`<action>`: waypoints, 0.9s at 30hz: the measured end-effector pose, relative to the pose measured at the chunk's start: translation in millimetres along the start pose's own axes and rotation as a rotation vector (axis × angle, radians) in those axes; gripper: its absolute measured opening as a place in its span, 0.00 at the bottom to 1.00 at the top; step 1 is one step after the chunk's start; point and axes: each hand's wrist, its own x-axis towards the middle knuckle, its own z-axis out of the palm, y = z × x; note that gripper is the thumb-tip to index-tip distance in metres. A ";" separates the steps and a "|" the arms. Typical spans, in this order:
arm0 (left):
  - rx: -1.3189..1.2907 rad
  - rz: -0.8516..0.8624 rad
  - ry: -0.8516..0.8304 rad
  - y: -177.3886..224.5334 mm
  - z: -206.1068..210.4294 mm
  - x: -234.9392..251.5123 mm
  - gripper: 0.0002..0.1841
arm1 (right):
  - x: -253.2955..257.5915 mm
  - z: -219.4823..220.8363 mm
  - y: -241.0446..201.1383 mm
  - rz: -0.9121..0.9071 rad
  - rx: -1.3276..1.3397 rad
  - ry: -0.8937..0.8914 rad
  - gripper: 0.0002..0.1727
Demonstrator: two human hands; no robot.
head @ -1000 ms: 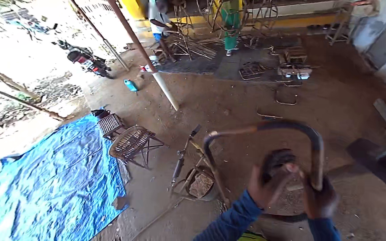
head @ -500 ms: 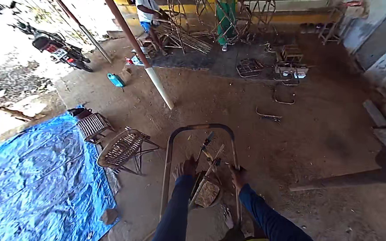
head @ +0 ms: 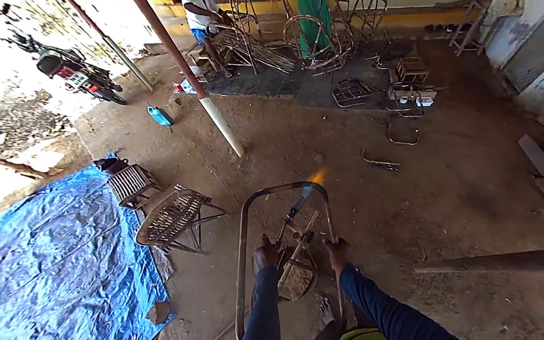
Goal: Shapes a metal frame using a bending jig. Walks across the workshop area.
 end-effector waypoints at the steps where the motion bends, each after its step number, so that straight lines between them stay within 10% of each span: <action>1: -0.005 -0.002 0.020 -0.9 1.7 0.7 0.40 | 0.9 -0.8 -6.2 -0.014 -0.024 -0.011 0.25; 14: -0.064 0.003 0.035 -12.8 6.0 -3.0 0.41 | 9.6 3.0 -36.6 -0.058 -0.063 -0.093 0.23; 27: -0.419 0.185 0.255 -32.9 29.6 -20.1 0.21 | 4.3 -30.1 14.1 0.019 0.048 -0.021 0.24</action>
